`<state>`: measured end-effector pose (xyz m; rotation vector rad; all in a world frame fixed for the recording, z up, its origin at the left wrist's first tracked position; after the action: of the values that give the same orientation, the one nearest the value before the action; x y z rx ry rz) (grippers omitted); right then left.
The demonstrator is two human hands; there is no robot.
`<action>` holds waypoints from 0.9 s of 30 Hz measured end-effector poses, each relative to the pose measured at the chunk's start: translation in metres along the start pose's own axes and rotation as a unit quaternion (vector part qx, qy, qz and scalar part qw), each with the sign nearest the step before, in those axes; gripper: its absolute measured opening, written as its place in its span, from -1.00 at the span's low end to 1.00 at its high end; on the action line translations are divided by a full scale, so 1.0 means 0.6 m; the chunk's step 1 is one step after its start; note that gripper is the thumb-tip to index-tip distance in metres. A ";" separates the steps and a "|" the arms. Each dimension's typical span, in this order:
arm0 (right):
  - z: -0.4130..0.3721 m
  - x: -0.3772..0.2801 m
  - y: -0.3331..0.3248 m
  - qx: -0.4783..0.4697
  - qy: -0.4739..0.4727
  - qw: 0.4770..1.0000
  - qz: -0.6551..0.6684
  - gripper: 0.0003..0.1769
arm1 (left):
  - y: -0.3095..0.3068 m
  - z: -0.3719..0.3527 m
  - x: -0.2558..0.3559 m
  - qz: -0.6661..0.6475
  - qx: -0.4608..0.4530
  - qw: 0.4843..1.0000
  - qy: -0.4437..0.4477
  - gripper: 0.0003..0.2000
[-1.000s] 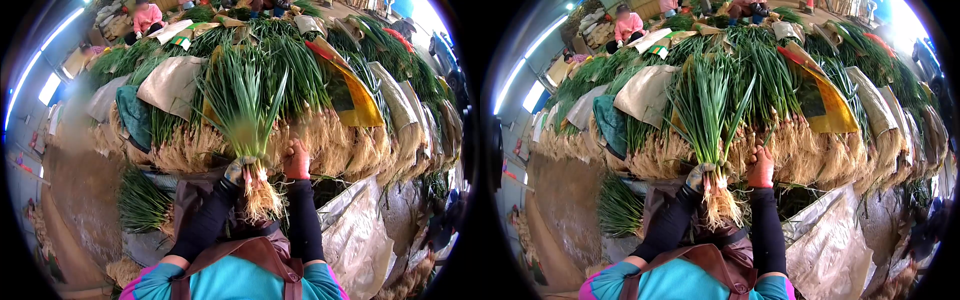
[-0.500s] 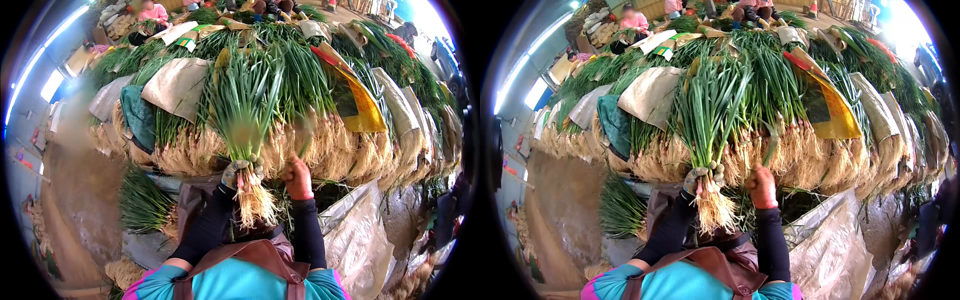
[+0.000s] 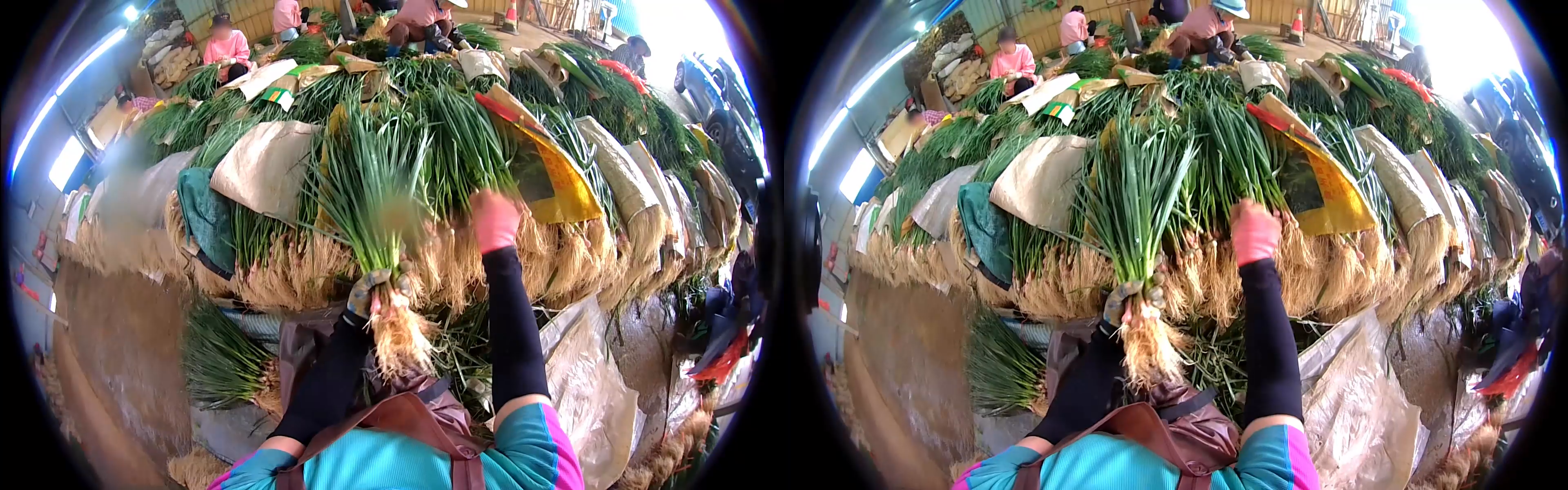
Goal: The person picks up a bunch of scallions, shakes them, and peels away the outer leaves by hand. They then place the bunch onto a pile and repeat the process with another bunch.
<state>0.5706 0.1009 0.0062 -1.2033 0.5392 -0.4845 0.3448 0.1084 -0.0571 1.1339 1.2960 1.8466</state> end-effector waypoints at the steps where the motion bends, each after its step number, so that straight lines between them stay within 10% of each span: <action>1: -0.016 -0.012 0.009 0.062 -0.067 0.995 -0.037 -0.86 | 0.020 0.000 0.001 -0.004 -0.032 0.999 0.001 -0.46; 9: -0.051 0.014 0.012 0.011 0.024 1.000 0.002 -0.86 | -0.010 0.010 -0.014 0.012 -0.004 1.000 0.026 -0.44; 12: -0.156 -0.005 -0.041 0.123 -0.074 0.979 0.144 -0.77 | -0.072 0.018 -0.041 0.088 0.062 0.994 -0.026 -0.58; 15: -0.238 -0.023 -0.013 0.040 -0.128 0.958 0.255 -0.75 | -0.077 0.023 -0.081 0.057 0.096 0.987 -0.114 -0.71; 20: -0.183 0.021 0.074 -0.109 0.103 0.853 0.500 -0.67 | -0.061 0.011 -0.094 0.049 0.138 0.981 -0.125 -0.65; 22: -0.169 -0.026 0.100 -0.210 0.166 0.678 0.685 -0.67 | -0.098 0.009 -0.094 0.072 0.120 0.981 -0.138 -0.64; 27: -0.194 -0.051 0.097 -0.165 0.169 0.634 0.736 -0.84 | -0.087 -0.009 -0.085 0.058 0.163 0.976 -0.129 -0.71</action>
<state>0.4775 0.0510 -0.0759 -0.6164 1.7546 0.8839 0.3632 0.0809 -0.1222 1.5951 1.4350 1.5336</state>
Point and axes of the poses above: each hand's wrist, its own z-axis towards the middle knuckle, its own y-axis out of the palm, x = y × z, the point moved 8 cm from there along z, towards the middle knuckle, and after that the axes turned 3 degrees about -z, right-handed, at the moved point
